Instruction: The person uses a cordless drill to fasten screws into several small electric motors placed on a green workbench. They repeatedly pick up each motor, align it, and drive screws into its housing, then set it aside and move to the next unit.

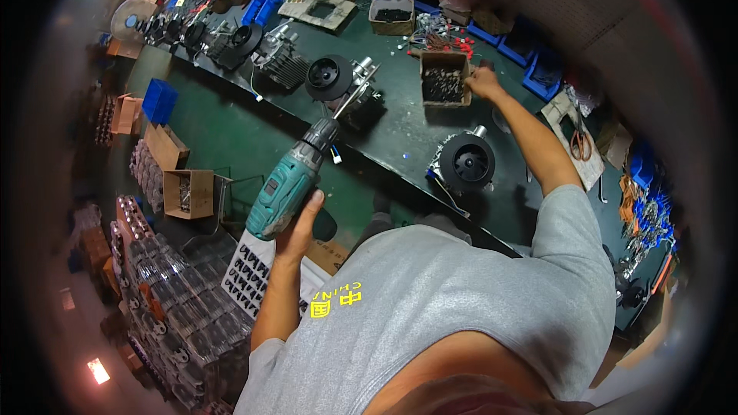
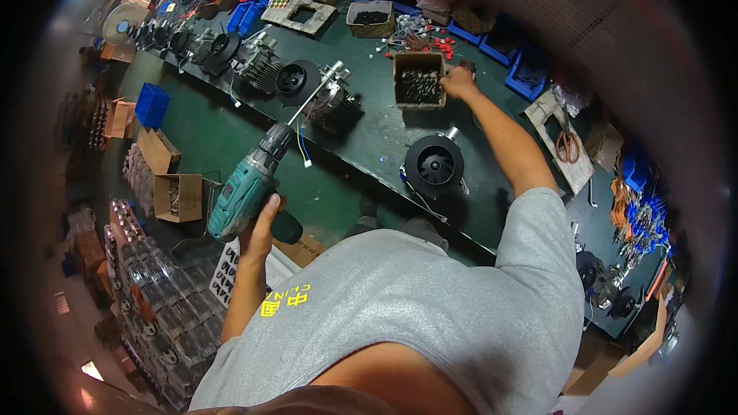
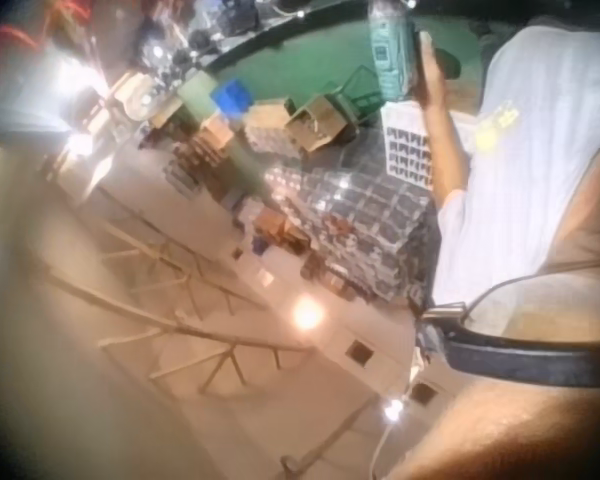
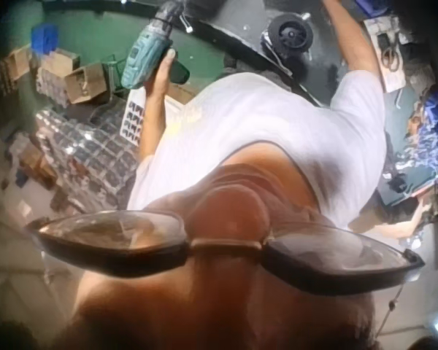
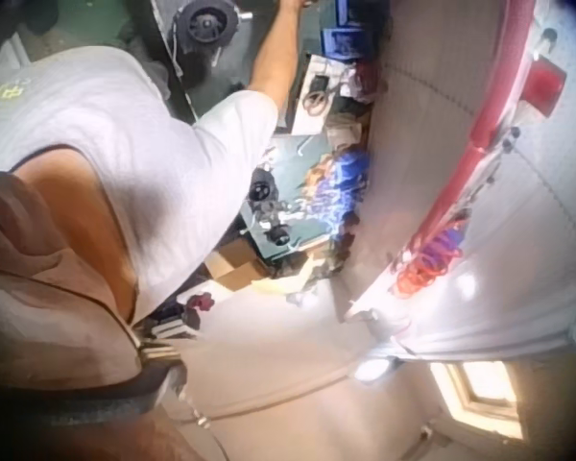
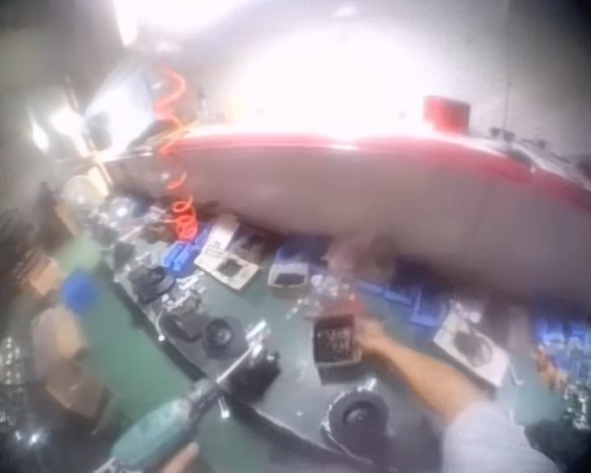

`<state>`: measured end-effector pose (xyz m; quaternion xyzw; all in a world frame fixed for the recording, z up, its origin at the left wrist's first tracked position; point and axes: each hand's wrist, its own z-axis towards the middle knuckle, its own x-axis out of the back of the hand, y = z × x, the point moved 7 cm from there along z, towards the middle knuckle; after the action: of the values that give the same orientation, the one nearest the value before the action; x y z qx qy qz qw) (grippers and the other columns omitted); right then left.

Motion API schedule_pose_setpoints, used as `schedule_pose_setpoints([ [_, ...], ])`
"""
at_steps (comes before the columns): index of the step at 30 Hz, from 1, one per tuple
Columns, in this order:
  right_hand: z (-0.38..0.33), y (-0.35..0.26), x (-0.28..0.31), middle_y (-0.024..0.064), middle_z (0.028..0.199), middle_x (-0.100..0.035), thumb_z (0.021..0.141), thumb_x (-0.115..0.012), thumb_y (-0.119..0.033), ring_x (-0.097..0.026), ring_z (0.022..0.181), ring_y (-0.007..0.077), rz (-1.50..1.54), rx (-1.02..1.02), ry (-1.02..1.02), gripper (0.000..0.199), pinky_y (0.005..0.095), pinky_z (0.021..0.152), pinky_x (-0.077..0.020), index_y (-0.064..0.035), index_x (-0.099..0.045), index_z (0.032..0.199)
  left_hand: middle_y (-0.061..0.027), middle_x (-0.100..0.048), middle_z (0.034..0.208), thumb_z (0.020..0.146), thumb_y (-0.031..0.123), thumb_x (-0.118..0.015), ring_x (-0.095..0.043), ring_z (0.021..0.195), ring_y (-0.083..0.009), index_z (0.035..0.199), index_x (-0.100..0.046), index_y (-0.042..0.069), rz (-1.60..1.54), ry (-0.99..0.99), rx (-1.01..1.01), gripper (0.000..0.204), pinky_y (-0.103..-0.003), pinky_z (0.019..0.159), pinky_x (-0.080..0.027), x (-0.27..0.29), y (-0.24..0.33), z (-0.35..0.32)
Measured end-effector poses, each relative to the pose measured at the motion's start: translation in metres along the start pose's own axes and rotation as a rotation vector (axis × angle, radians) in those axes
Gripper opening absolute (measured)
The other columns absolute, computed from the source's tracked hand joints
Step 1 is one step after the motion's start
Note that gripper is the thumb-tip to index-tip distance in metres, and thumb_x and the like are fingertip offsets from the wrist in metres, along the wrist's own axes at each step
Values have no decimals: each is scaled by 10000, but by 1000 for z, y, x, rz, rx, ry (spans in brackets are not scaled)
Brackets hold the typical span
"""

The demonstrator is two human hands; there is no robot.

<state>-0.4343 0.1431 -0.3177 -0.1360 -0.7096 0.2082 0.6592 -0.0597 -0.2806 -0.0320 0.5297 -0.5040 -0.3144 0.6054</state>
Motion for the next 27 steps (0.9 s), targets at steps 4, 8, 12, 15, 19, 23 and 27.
schedule_pose_setpoints([
  [4,-11,-44,-59,236,894,-727,813,-688,-379,-714,819,363,-8,49,-405,440,435,776,-559,58,-737,841,-54,-682,1046,897,157,-760,-631,948,-173,1158,-666,41,56,32,40,300,-321,864,-506,13,0,-12],
  [8,-33,-61,-18,22,678,-651,865,-697,-277,-563,559,109,635,-368,-377,227,287,518,-464,-65,-680,785,-45,-681,1031,895,171,-768,-629,943,-163,1146,-666,44,36,26,73,299,-315,856,-507,28,-11,-8],
  [12,-29,-51,72,79,852,-662,913,-554,6,-655,673,156,1196,-553,-175,175,262,598,-591,6,-661,1052,-55,-689,1079,887,186,-775,-636,987,-169,1176,-671,44,-87,-45,77,338,-315,889,-506,29,-15,24],
  [15,-53,-112,161,212,1127,-661,923,-483,109,-701,1014,272,1271,-409,-22,286,304,819,-636,92,-571,1195,-60,-699,1091,886,188,-770,-645,992,-173,1171,-683,48,-75,-134,32,330,-321,902,-509,43,-19,50],
  [19,-99,-202,192,229,1161,-665,983,-587,-24,-698,1066,291,1440,-233,68,288,287,836,-636,98,-538,1239,-64,-704,1109,879,193,-774,-651,1008,-185,1186,-684,44,-201,-243,51,353,-327,909,-508,73,-26,79],
  [23,-170,-284,137,138,972,-708,958,-663,-89,-711,840,161,1421,-326,-42,253,227,667,-610,34,-604,1171,-58,-701,1113,881,200,-771,-644,1027,-181,1186,-682,51,-172,-363,32,351,-330,924,-499,111,-41,103],
  [27,-249,-320,30,58,859,-677,942,-705,-141,-630,683,102,1365,-600,-203,159,214,581,-530,-24,-626,1016,-55,-697,1111,880,187,-770,-639,1022,-181,1183,-681,50,-108,-490,61,345,-327,916,-499,145,-58,113],
])
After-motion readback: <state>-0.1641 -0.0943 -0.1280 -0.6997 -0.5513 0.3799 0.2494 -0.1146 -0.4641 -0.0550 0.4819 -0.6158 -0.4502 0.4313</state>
